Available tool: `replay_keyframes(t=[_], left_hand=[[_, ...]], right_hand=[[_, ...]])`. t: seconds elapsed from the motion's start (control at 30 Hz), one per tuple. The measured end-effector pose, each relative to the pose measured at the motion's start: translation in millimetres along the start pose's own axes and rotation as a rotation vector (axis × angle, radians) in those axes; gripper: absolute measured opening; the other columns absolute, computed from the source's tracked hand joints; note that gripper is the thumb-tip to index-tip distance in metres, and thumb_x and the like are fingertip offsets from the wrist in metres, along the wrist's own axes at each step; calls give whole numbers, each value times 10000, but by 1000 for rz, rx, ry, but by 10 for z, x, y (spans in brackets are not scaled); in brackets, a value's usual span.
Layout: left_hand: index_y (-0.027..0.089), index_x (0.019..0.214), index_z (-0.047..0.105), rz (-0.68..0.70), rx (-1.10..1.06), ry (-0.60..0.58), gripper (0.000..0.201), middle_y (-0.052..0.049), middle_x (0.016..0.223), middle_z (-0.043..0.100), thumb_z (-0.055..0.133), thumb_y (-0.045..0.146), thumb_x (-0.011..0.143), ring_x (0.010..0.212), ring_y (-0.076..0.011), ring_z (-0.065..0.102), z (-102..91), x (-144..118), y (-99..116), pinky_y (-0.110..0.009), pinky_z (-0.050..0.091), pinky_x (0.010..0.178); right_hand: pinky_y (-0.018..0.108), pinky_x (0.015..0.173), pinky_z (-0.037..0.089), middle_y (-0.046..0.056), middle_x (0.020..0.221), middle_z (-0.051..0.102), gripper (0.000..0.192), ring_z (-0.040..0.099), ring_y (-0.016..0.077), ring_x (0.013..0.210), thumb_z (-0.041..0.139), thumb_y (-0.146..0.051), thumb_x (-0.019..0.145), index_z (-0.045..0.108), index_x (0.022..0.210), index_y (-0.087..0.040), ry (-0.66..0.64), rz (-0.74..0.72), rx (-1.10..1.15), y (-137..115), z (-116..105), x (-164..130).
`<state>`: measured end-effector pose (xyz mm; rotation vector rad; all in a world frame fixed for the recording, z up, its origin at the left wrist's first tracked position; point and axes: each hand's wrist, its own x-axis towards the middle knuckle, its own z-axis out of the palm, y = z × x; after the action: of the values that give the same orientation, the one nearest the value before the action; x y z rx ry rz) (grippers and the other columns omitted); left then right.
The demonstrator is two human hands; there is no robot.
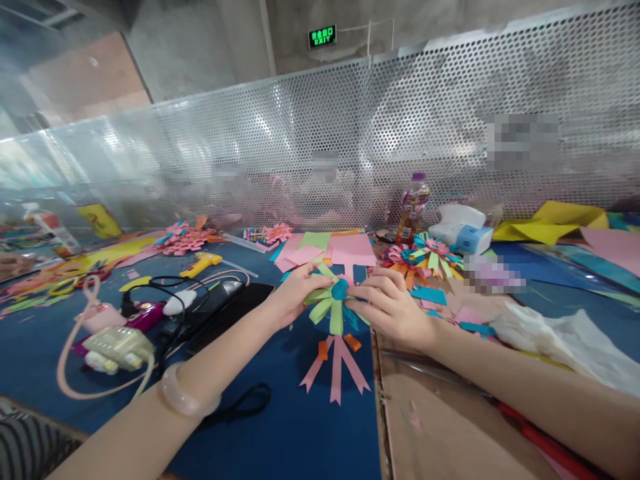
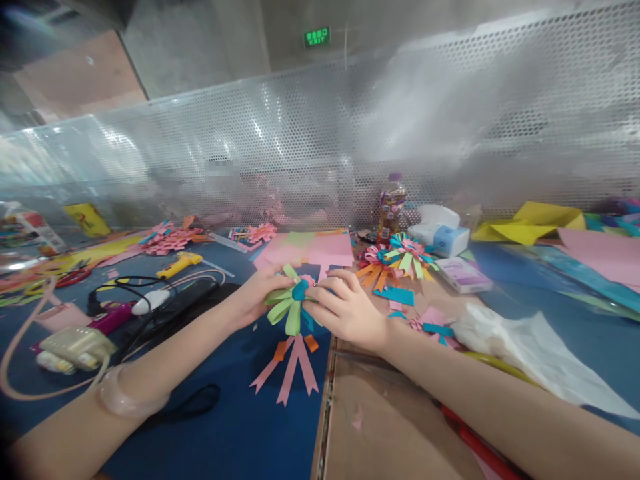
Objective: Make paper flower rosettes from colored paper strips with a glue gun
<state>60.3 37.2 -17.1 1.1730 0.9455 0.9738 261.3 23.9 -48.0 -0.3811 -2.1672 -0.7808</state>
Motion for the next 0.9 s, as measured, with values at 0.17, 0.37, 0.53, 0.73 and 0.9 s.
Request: replay_keyframes(t=[0.17,0.37,0.53,0.73,0.9], left_hand=[[185,1095,574,13,32,19,457,-36,868,654,709,198,659,751,-164,632,1,8,-6,-280,485,683],[184,1131,569,26,33,13,482,-48,883,667,703,202,668,729,-159,632,8,1,-4,-279,491,665],[190,1129,579,31,19,19,478,-45,894,671,698,185,666,725,-146,631,14,-2,-8,-265,488,667],[187,1135,578,45,5,2,474,-44,878,671,688,176,674,712,-143,629,10,9,-33,-261,487,651],[189,1134,579,47,2,7,480,-45,892,670,684,171,666,718,-144,630,19,14,-28,-263,486,661]], right_hand=[[392,889,368,24,969,681,184,517,177,910,464,-129,898,623,957,-201,10,-8,-6,4,10,-4],[401,884,377,37,968,682,189,517,177,909,453,-122,901,625,962,-173,4,-22,-1,6,8,-8],[403,889,381,31,958,685,186,524,174,898,455,-117,901,624,958,-168,16,-28,-3,0,8,-2],[408,886,386,30,953,688,179,532,181,896,467,-109,893,627,953,-164,26,-35,-12,0,15,2],[411,883,394,35,948,689,188,535,185,894,458,-103,895,629,955,-154,29,-52,-16,0,14,2]])
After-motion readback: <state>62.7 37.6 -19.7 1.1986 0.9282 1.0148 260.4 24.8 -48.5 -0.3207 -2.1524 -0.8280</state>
